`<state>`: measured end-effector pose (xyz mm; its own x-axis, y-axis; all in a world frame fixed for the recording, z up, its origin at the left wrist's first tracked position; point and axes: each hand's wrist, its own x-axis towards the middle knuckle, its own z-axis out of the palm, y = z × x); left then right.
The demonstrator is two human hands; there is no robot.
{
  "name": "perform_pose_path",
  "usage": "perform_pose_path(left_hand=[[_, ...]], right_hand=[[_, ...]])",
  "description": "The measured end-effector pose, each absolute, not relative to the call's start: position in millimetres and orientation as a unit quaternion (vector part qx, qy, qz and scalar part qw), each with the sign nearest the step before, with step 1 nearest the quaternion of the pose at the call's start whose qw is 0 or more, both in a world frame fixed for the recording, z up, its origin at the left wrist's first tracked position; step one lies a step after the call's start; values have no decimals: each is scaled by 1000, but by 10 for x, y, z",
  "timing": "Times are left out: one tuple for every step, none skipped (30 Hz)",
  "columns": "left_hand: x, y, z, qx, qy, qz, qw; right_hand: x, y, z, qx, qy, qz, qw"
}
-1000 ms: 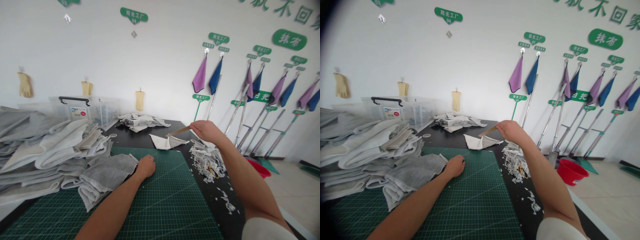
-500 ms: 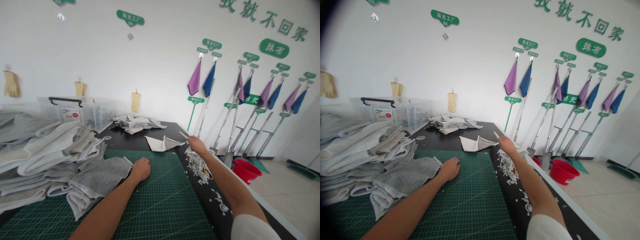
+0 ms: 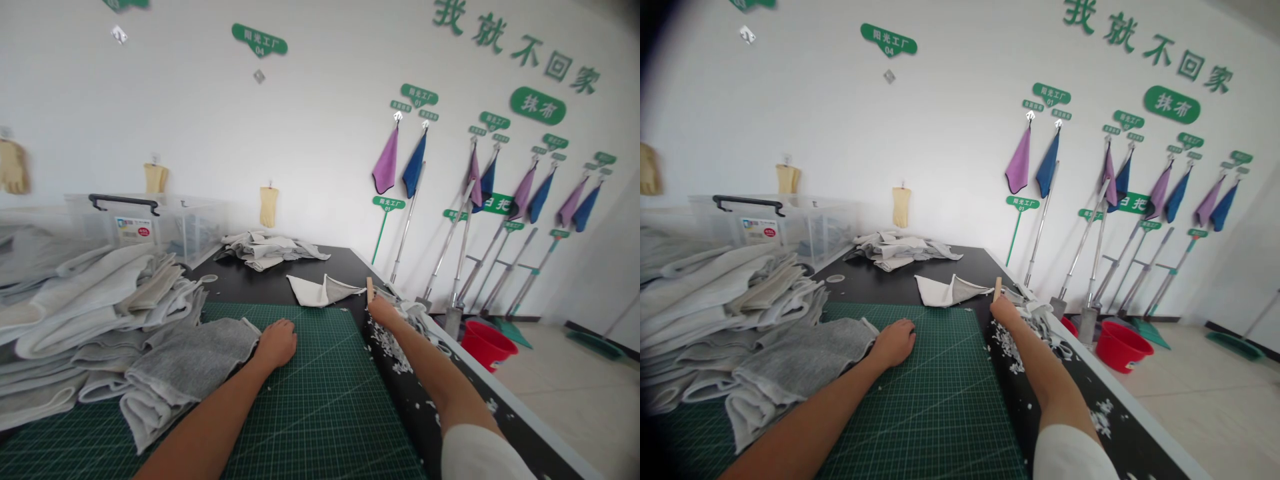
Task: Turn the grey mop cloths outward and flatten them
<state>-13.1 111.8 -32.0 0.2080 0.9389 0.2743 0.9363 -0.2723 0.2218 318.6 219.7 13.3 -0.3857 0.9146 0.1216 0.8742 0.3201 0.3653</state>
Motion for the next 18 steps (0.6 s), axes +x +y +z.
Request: perform_pose_path(left_hand=[[-132, 1121, -323, 778, 602, 180, 3], [-133, 1125, -326, 780, 600, 181, 2], [-134, 1129, -329, 781, 597, 181, 2], [-135, 1133, -332, 782, 596, 182, 2], [-136, 1135, -334, 782, 595, 183, 2], [-138, 1135, -336, 782, 596, 184, 2], [-140, 1131, -336, 781, 597, 184, 1], [-142, 1124, -335, 780, 598, 185, 1], [-145, 1115, -333, 778, 600, 185, 0], [-148, 1105, -329, 778, 600, 186, -2], [-151, 1095, -326, 777, 601, 186, -3], [-153, 1086, -321, 778, 600, 186, -4], [-155, 1080, -317, 778, 600, 186, -5], [-156, 1076, -314, 778, 601, 186, -5], [-156, 1074, -312, 776, 602, 187, -5], [-155, 1074, -311, 775, 603, 188, -5], [-155, 1075, -311, 774, 604, 190, -4], [-154, 1077, -312, 774, 604, 192, -3]], right_hand=[[3179, 2201, 99, 553, 810, 185, 62], [3177, 2205, 67, 555, 809, 182, 71], [3179, 2208, 37, 558, 807, 179, 79], [3187, 2210, 12, 560, 805, 177, 83], [3199, 2209, -9, 562, 803, 176, 86], [3212, 2202, -24, 564, 802, 175, 86], [3223, 2191, -33, 565, 802, 175, 85], [3231, 2174, -36, 564, 803, 176, 81], [3232, 2155, -32, 563, 804, 177, 75], [3227, 2135, -24, 560, 806, 179, 67], [3213, 2117, -14, 557, 809, 182, 55], [3191, 2103, -4, 552, 812, 183, 44], [3159, 2095, 5, 547, 816, 185, 30], [3116, 2095, 8, 542, 819, 186, 16], [3061, 2103, 6, 538, 823, 185, 2], [2994, 2119, -5, 535, 825, 184, -10], [2915, 2145, -23, 532, 827, 182, -21], [2824, 2178, -49, 530, 829, 177, -29]])
